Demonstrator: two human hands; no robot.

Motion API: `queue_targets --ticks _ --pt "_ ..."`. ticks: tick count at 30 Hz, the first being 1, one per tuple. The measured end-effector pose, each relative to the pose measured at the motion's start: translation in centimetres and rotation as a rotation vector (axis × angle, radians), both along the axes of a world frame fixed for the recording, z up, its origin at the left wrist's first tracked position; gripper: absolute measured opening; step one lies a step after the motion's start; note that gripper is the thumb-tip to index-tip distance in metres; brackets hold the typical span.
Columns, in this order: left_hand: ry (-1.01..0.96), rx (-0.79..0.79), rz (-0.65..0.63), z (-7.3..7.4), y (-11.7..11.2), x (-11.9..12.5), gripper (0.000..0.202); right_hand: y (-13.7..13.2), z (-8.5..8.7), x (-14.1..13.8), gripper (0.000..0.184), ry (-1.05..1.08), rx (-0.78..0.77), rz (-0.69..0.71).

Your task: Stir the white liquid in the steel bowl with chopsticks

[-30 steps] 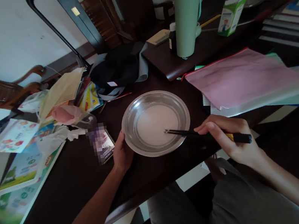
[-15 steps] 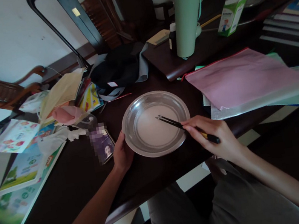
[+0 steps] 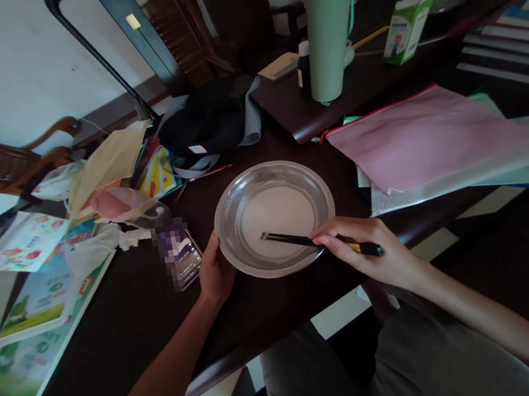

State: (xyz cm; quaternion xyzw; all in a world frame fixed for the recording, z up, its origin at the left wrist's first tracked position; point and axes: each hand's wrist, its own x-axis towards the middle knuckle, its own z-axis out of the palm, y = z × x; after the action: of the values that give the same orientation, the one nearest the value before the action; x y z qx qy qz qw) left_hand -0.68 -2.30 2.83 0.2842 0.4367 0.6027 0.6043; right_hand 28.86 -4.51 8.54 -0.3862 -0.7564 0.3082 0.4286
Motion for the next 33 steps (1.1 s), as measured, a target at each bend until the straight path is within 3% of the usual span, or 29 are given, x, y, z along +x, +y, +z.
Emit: queue_targets --ticks 5,13,19,25,28,33 --pt "0.001 0.004 -0.008 0.0 0.0 0.0 0.038 0.5 -0.9 0.0 0.015 -0.046 0.073 -0.042" --pt "-0.004 -0.002 -0.004 0.0 0.0 0.1 0.037 -1.2 1.1 2.3 0.026 -0.049 0.066 -0.288" --pt "-0.013 0.013 -0.006 0.0 0.0 0.1 0.036 -1.4 1.5 1.7 0.030 0.027 0.008 -0.137" --pt "-0.012 0.010 -0.013 0.0 0.0 0.0 0.038 -0.1 -0.1 -0.1 0.015 -0.034 0.016 -0.001" --pt "-0.016 0.003 -0.002 0.0 0.0 0.0 0.038 0.2 -0.6 0.1 0.015 -0.074 0.069 -0.022" --pt "-0.027 0.002 0.002 -0.1 0.0 0.1 0.038 -0.4 0.2 1.6 0.016 -0.077 0.108 -0.205"
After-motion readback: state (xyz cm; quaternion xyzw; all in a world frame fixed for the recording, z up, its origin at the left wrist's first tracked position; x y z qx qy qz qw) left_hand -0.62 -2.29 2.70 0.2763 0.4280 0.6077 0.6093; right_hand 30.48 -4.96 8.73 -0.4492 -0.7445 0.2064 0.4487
